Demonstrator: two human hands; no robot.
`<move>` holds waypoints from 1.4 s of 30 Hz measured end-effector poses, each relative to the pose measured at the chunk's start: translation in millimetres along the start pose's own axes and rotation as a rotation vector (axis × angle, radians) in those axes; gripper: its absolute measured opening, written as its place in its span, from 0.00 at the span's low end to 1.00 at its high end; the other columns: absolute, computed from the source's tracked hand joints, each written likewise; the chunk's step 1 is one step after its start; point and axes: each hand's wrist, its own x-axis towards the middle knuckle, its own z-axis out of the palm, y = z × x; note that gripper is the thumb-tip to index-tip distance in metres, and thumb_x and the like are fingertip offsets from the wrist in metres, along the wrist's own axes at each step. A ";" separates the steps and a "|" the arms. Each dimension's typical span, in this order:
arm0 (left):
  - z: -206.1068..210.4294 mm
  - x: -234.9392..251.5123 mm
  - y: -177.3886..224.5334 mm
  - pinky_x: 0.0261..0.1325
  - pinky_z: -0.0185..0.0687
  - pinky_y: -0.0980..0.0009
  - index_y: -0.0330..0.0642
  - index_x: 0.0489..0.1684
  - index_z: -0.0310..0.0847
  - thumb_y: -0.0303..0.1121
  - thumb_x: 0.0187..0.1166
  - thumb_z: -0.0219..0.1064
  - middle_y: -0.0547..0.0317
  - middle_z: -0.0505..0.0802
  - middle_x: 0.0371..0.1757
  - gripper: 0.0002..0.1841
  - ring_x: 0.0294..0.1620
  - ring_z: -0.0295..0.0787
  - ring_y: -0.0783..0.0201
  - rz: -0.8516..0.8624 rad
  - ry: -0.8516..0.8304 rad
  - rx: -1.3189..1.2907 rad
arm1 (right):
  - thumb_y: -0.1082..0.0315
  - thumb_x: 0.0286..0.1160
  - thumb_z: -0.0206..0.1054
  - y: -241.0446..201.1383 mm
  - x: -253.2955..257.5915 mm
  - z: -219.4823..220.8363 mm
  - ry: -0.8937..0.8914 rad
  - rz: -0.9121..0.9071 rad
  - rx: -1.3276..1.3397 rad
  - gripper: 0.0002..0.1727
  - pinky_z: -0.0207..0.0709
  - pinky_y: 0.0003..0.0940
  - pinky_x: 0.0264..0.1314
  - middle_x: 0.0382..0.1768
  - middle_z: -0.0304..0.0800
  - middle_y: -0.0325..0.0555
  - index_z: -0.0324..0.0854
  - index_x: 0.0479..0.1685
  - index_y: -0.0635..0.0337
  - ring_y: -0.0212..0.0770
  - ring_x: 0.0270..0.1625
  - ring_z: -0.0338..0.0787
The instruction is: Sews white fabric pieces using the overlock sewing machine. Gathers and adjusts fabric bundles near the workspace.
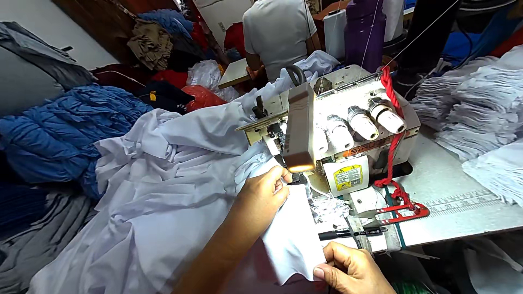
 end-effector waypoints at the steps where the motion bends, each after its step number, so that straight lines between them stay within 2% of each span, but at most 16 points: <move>1: 4.1 -2.0 -2.1 0.29 0.75 0.71 0.46 0.37 0.87 0.27 0.70 0.72 0.67 0.83 0.23 0.04 0.23 0.77 0.72 0.080 0.053 0.074 | 0.70 0.78 0.68 -0.4 -0.2 -0.1 0.001 -0.004 0.002 0.08 0.81 0.20 0.35 0.28 0.91 0.41 0.85 0.39 0.68 0.24 0.29 0.88; 3: 12.4 -7.9 0.0 0.34 0.85 0.61 0.46 0.34 0.92 0.29 0.69 0.72 0.59 0.89 0.32 0.03 0.33 0.89 0.61 0.263 0.177 0.270 | 0.70 0.78 0.69 -1.5 -0.3 -0.4 0.007 -0.011 -0.006 0.08 0.82 0.20 0.35 0.27 0.91 0.40 0.85 0.38 0.68 0.23 0.29 0.88; 5: 18.9 -17.5 8.7 0.40 0.83 0.52 0.42 0.34 0.94 0.29 0.70 0.69 0.48 0.92 0.41 0.06 0.43 0.91 0.48 0.380 0.266 0.453 | 0.69 0.78 0.69 -2.8 0.6 -1.5 0.007 -0.024 -0.019 0.08 0.82 0.20 0.35 0.27 0.90 0.41 0.85 0.38 0.68 0.24 0.29 0.88; 6: 22.1 -23.6 14.2 0.42 0.82 0.51 0.42 0.35 0.94 0.30 0.72 0.66 0.46 0.93 0.43 0.09 0.47 0.92 0.46 0.397 0.294 0.525 | 0.69 0.78 0.69 -3.3 1.0 -2.2 0.006 -0.036 -0.023 0.09 0.82 0.20 0.35 0.27 0.90 0.41 0.85 0.38 0.69 0.24 0.29 0.88; 8: 30.7 -35.4 20.9 0.45 0.82 0.53 0.39 0.40 0.94 0.37 0.79 0.59 0.48 0.96 0.45 0.16 0.50 0.93 0.48 0.380 0.313 0.594 | 0.69 0.78 0.69 -5.5 1.7 -3.7 0.012 -0.057 -0.025 0.09 0.82 0.20 0.35 0.27 0.90 0.42 0.85 0.38 0.69 0.24 0.29 0.88; 10: 39.5 -44.9 20.5 0.50 0.85 0.54 0.37 0.51 0.94 0.45 0.83 0.52 0.48 0.97 0.53 0.25 0.55 0.95 0.50 0.334 0.299 0.574 | 0.70 0.78 0.69 -8.0 2.1 -5.1 0.021 -0.071 -0.027 0.08 0.82 0.19 0.35 0.27 0.90 0.41 0.86 0.38 0.69 0.23 0.29 0.88; 12: 43.5 -51.4 17.1 0.61 0.84 0.50 0.36 0.61 0.91 0.49 0.87 0.46 0.45 0.94 0.62 0.30 0.64 0.92 0.49 0.306 0.260 0.502 | 0.70 0.78 0.69 -9.9 3.4 -6.3 0.025 -0.075 -0.030 0.08 0.81 0.18 0.36 0.27 0.89 0.40 0.85 0.38 0.68 0.22 0.29 0.87; 14: 45.6 -53.4 14.6 0.69 0.79 0.44 0.36 0.65 0.88 0.49 0.87 0.45 0.43 0.91 0.68 0.30 0.71 0.88 0.47 0.275 0.231 0.415 | 0.69 0.78 0.68 -9.5 5.9 -7.0 0.036 -0.085 -0.035 0.08 0.81 0.18 0.36 0.28 0.90 0.39 0.85 0.38 0.68 0.22 0.30 0.87; 20: 48.6 -44.1 11.0 0.73 0.72 0.41 0.37 0.66 0.86 0.46 0.84 0.46 0.45 0.90 0.71 0.28 0.77 0.84 0.49 0.203 0.248 0.318 | 0.68 0.79 0.67 -5.0 15.8 -9.3 0.063 -0.127 -0.035 0.08 0.84 0.17 0.37 0.28 0.91 0.36 0.86 0.38 0.65 0.21 0.32 0.90; 24: 46.7 -40.1 7.5 0.76 0.70 0.40 0.36 0.63 0.86 0.44 0.80 0.49 0.44 0.89 0.71 0.27 0.79 0.81 0.49 0.195 0.231 0.274 | 0.66 0.79 0.67 1.0 21.1 -8.1 0.089 -0.172 -0.021 0.08 0.84 0.16 0.35 0.27 0.91 0.32 0.86 0.37 0.62 0.19 0.31 0.90; 33: 39.9 -38.3 -0.3 0.80 0.63 0.38 0.40 0.63 0.86 0.44 0.82 0.49 0.48 0.88 0.74 0.25 0.83 0.76 0.50 0.232 0.156 0.210 | 0.65 0.79 0.67 4.1 23.1 -5.3 0.112 -0.183 -0.012 0.08 0.85 0.15 0.36 0.27 0.91 0.29 0.86 0.36 0.58 0.18 0.31 0.90; 35: 38.0 -38.2 -2.7 0.81 0.63 0.39 0.42 0.65 0.85 0.44 0.82 0.50 0.48 0.88 0.74 0.24 0.83 0.76 0.50 0.246 0.149 0.183 | 0.62 0.78 0.68 7.2 24.2 -4.6 0.138 -0.208 -0.052 0.10 0.82 0.13 0.36 0.27 0.89 0.29 0.88 0.34 0.58 0.16 0.32 0.88; 37: 36.7 -41.8 -5.6 0.82 0.62 0.39 0.42 0.67 0.85 0.46 0.84 0.51 0.49 0.87 0.74 0.25 0.84 0.76 0.52 0.275 0.154 0.152 | 0.59 0.77 0.69 10.1 24.9 -3.6 0.188 -0.242 -0.114 0.12 0.78 0.11 0.40 0.33 0.89 0.32 0.89 0.32 0.57 0.16 0.38 0.85; 40: 39.6 -57.6 -9.0 0.85 0.60 0.39 0.44 0.63 0.87 0.47 0.89 0.53 0.51 0.91 0.70 0.22 0.82 0.78 0.55 0.397 0.251 0.098 | 0.62 0.76 0.69 6.8 22.7 -2.7 0.211 -0.214 -0.059 0.11 0.82 0.14 0.52 0.49 0.93 0.41 0.90 0.34 0.61 0.21 0.51 0.89; 41: 41.0 -64.6 -9.2 0.87 0.59 0.41 0.46 0.59 0.87 0.47 0.90 0.53 0.53 0.92 0.67 0.20 0.81 0.79 0.57 0.441 0.281 0.082 | 0.64 0.76 0.70 4.8 21.0 -1.4 0.203 -0.174 0.026 0.09 0.83 0.15 0.50 0.46 0.93 0.38 0.89 0.37 0.61 0.20 0.48 0.89; 42: 42.5 -72.2 -9.1 0.88 0.57 0.44 0.50 0.57 0.86 0.48 0.91 0.53 0.56 0.92 0.65 0.18 0.80 0.79 0.60 0.472 0.302 0.075 | 0.67 0.76 0.70 2.8 19.4 0.5 0.190 -0.127 0.117 0.05 0.83 0.15 0.45 0.38 0.90 0.32 0.86 0.39 0.59 0.19 0.40 0.88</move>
